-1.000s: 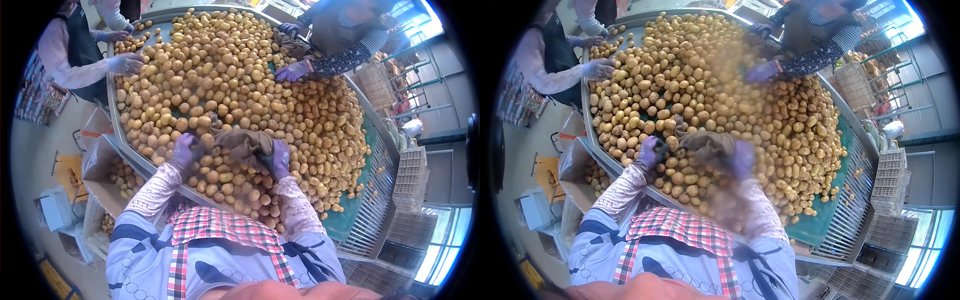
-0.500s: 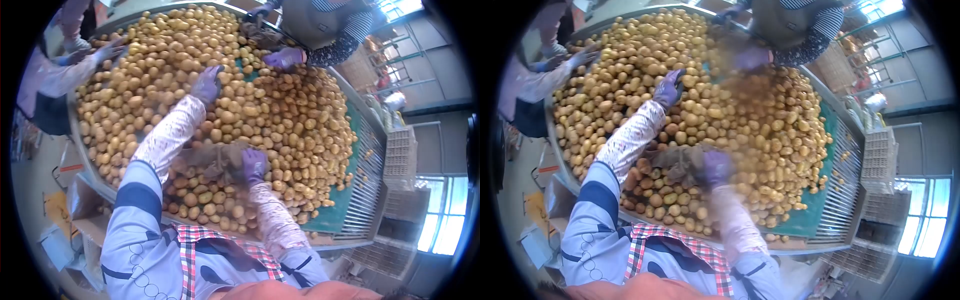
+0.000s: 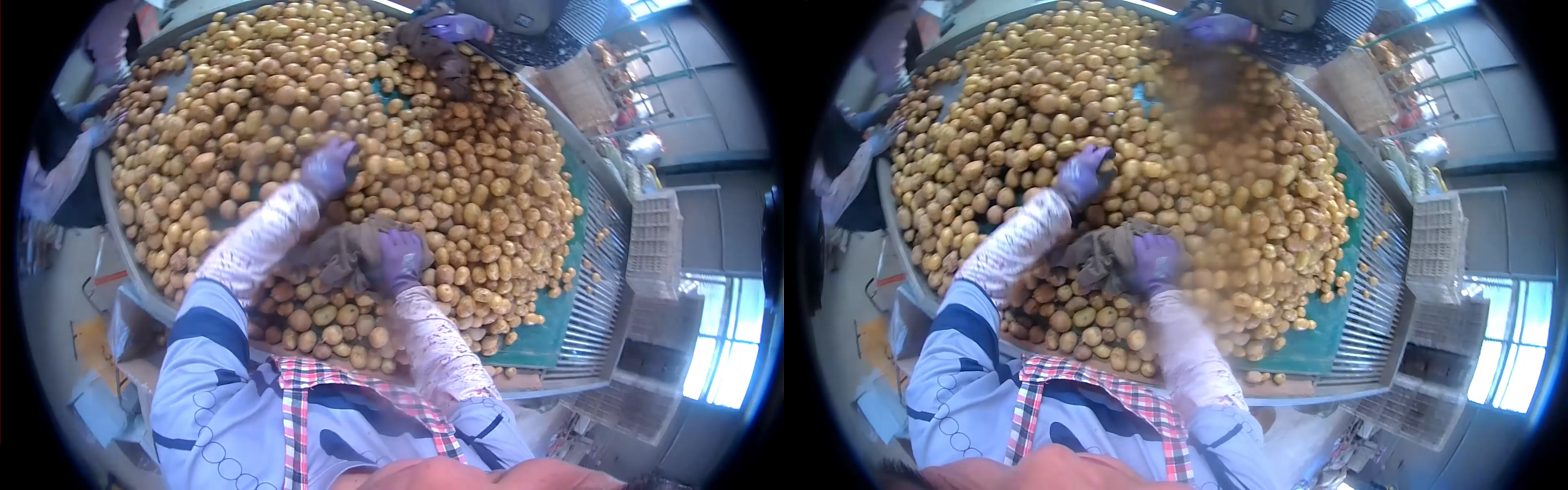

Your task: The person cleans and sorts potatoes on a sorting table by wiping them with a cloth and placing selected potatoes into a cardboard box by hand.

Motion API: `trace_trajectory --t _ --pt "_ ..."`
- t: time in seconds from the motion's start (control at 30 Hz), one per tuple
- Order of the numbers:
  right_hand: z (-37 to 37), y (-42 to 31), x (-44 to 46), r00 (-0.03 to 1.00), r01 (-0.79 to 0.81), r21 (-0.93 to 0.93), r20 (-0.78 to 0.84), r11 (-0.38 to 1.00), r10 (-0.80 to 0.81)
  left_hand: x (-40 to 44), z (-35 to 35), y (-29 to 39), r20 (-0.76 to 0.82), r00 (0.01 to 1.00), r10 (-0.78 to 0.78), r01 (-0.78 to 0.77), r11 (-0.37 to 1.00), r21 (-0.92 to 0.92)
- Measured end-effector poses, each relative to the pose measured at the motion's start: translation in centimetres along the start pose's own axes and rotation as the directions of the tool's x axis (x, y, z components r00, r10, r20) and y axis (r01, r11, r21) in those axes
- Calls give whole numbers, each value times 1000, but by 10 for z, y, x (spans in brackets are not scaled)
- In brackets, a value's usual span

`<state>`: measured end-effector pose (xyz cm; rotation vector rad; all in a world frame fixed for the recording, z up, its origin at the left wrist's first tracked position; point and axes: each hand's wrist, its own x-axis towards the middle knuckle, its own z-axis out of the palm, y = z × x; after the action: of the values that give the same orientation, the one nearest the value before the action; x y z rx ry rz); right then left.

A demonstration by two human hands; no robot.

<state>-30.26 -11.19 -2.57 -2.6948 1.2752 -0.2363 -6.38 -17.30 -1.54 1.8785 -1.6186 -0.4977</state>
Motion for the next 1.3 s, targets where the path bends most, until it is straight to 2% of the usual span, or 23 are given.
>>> trace_trajectory --t 0.03,0.07,0.1,0.13,0.17,0.2,0.27,0.37,0.4,0.53,0.6,0.67,0.73,0.8,0.83,0.87,0.9,1.0,1.07,1.13,1.17,1.23,1.3 --pt "5 5 -1 1000 18 6 -25 1000 -18 -26 8 -11 -26 999 -21 23 996 88" --pt "10 5 -1 998 38 12 -51 999 -38 -57 24 -44 218 968 126 -166 970 178" --pt "15 5 -2 996 53 9 -73 999 -53 -100 -4 -17 96 941 325 -339 916 217" --pt "18 7 -3 993 65 -3 -96 998 -65 -122 1 -10 88 995 35 -58 959 278" --pt "18 6 -3 990 72 -26 -119 997 -75 -133 -9 -5 187 974 -128 93 978 188" --pt "11 0 -4 990 67 13 -124 998 -65 -145 -23 6 169 979 -113 103 992 69" --pt "-5 -9 -3 989 68 85 -134 994 -56 -161 -32 3 135 991 -13 6 999 48" --pt "13 0 -3 986 74 31 -154 997 -68 -157 -38 -15 -2 993 -122 122 992 -28" --pt "14 2 -4 985 68 13 -161 998 -65 -146 -45 -20 -96 991 -90 85 995 -54" --pt "24 10 -5 987 54 -57 -147 997 -62 -86 -47 -45 -196 969 -147 159 986 50" --pt "44 20 -7 975 46 -130 -208 990 -73 -58 -58 -31 100 917 -386 362 911 200" --pt "44 20 -6 983 38 -188 -169 981 -70 -33 -56 -28 221 859 -462 385 866 319" --pt "32 13 -5 990 38 -180 -128 983 -62 -3 -53 -45 417 794 -441 291 880 376" --pt "23 7 -4 979 71 -177 -175 982 -102 21 -54 -70 657 626 -419 323 907 271" --pt "23 6 -2 969 78 -175 -220 981 -116 24 -59 -71 634 666 -394 324 918 230" --pt "23 6 0 955 81 -173 -268 982 -126 27 -65 -70 702 586 -405 343 909 237" --pt "26 7 1 957 71 -199 -261 977 -123 23 -66 -71 676 611 -412 393 899 193" --pt "28 4 -1 951 40 -190 -293 981 -95 13 -91 -54 748 519 -413 444 879 177" --pt "26 4 -3 973 14 -191 -223 982 -57 -4 -61 -94 689 669 -279 216 960 179" --pt "32 8 -2 992 -44 -197 -123 979 19 -33 -70 -101 662 674 -327 409 912 34" --pt "18 -3 5 995 -93 -206 -59 974 83 -48 -78 -92 615 707 -349 438 899 7" --pt "-44 -43 13 987 -51 -226 138 973 84 -66 -78 -84 503 778 -377 451 892 -30" --pt "-26 -32 5 997 -25 -207 71 978 41 -75 -81 -68 455 789 -413 439 897 52"
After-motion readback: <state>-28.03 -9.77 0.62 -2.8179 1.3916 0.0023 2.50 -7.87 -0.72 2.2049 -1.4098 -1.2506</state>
